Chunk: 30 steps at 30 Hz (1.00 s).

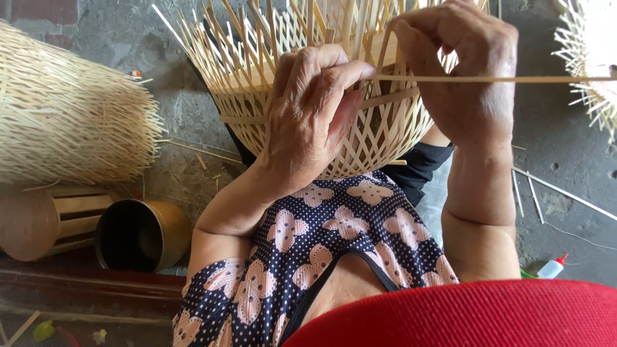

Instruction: The person weaves a bamboo basket by hand, interlacing bamboo strips around a frame, applying glue to the strips from a bottle, and tucking in additional bamboo strips around the rim.

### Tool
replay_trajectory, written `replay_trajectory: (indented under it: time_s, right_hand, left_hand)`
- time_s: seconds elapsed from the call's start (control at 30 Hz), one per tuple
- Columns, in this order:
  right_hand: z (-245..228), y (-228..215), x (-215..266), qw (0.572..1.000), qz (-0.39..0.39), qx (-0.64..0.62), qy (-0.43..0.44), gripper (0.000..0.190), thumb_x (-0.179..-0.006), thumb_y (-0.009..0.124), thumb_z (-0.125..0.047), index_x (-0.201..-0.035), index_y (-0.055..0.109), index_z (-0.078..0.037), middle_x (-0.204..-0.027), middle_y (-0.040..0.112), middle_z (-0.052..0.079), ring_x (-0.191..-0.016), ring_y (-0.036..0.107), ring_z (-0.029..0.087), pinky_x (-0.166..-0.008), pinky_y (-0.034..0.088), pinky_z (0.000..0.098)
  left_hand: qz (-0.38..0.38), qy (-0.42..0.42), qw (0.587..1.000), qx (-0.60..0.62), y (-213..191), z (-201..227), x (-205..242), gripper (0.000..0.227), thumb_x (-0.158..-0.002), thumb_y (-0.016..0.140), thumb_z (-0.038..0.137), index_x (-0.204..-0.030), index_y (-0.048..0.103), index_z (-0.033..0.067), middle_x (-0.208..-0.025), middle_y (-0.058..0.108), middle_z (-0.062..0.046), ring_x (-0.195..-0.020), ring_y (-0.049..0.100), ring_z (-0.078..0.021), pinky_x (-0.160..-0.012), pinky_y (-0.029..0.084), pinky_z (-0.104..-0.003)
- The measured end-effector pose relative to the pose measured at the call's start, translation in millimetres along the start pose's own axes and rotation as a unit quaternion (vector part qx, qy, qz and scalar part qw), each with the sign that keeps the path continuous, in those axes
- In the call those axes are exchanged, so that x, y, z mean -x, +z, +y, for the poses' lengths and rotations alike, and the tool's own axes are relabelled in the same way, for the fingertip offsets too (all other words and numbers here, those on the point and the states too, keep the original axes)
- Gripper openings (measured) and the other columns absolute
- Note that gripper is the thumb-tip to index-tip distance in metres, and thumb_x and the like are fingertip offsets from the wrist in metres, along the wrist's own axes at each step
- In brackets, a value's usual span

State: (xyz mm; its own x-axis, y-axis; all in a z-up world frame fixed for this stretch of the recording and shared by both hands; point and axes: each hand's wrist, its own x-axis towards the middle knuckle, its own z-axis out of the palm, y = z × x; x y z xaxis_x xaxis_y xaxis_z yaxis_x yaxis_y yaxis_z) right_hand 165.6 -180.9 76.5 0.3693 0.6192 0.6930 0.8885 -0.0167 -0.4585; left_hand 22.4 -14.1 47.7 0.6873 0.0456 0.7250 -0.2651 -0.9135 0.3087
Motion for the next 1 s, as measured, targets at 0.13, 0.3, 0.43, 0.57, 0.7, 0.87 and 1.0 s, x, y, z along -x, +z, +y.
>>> replay_trajectory:
  time_s: [0.13, 0.3, 0.43, 0.57, 0.7, 0.87, 1.0]
  right_hand:
    - [9, 0, 2, 1.000, -0.013, -0.008, -0.006, 0.003, -0.105, 0.074, 0.003, -0.105, 0.071, 0.002, -0.097, 0.069, 0.009, -0.082, 0.065, 0.013, -0.078, 0.054, 0.0266]
    - [14, -4, 6, 0.998, -0.010, -0.023, 0.050, 0.015, -0.106, 0.079, 0.001, -0.101, 0.065, 0.000, -0.095, 0.066, 0.005, -0.083, 0.061, 0.013, -0.077, 0.052, 0.0270]
    - [-3, -6, -1, 0.998, 0.010, -0.033, 0.061, 0.022, -0.101, 0.082, -0.001, -0.110, 0.062, 0.000, -0.102, 0.063, 0.007, -0.087, 0.060, 0.016, -0.078, 0.051, 0.0276]
    - [-14, -13, -14, 0.990, -0.026, 0.123, -0.058, 0.017, -0.097, 0.086, -0.001, -0.107, 0.072, 0.000, -0.101, 0.065, 0.013, -0.094, 0.064, 0.026, -0.084, 0.053, 0.0357]
    - [-2, -15, -17, 0.990, -0.100, -0.087, 0.048, 0.017, -0.101, 0.084, -0.006, -0.104, 0.069, 0.000, -0.098, 0.067, 0.007, -0.086, 0.063, 0.015, -0.078, 0.052, 0.0287]
    - [14, -12, -21, 0.971, -0.103, -0.209, 0.051, 0.018, -0.103, 0.082, -0.013, -0.108, 0.068, -0.003, -0.104, 0.068, 0.003, -0.089, 0.067, 0.009, -0.078, 0.054, 0.0227]
    - [-10, -13, -14, 0.993, -0.082, 0.075, -0.045, 0.024, -0.098, 0.087, -0.019, -0.111, 0.075, -0.003, -0.103, 0.067, 0.010, -0.088, 0.065, 0.022, -0.072, 0.047, 0.0331]
  left_hand:
    - [0.002, -0.002, 1.000, -0.022, 2, 0, 1, 0.043, -0.101, 0.081, 0.001, -0.134, 0.058, 0.0136, -0.124, 0.051, -0.001, -0.108, 0.052, -0.0169, -0.098, 0.049, -0.029]
    - [0.015, 0.001, 1.000, -0.013, 6, -2, 1, 0.043, -0.100, 0.081, 0.001, -0.134, 0.058, 0.0144, -0.121, 0.050, -0.001, -0.105, 0.051, -0.0168, -0.096, 0.049, -0.028]
    - [0.005, -0.001, 1.000, -0.009, 4, -2, 3, 0.043, -0.101, 0.080, 0.001, -0.134, 0.057, 0.0140, -0.122, 0.051, -0.002, -0.105, 0.051, -0.0165, -0.095, 0.048, -0.028]
    - [0.009, 0.002, 1.000, -0.005, 3, -2, 0, 0.040, -0.102, 0.081, 0.002, -0.132, 0.058, 0.0131, -0.121, 0.051, -0.002, -0.105, 0.051, -0.0166, -0.095, 0.049, -0.028]
    - [0.006, -0.001, 1.000, -0.008, 2, -1, 1, 0.037, -0.101, 0.081, 0.004, -0.130, 0.059, 0.0116, -0.123, 0.052, -0.002, -0.105, 0.052, -0.0175, -0.096, 0.049, -0.030]
    - [0.012, -0.002, 1.000, -0.020, 2, 1, 0, 0.035, -0.101, 0.080, 0.005, -0.130, 0.060, 0.0120, -0.121, 0.053, -0.002, -0.105, 0.053, -0.0179, -0.096, 0.050, -0.031]
    - [0.010, -0.005, 1.000, -0.012, 0, 1, -1, 0.034, -0.103, 0.081, 0.008, -0.129, 0.060, 0.0110, -0.121, 0.054, -0.002, -0.109, 0.053, -0.0188, -0.094, 0.051, -0.029]
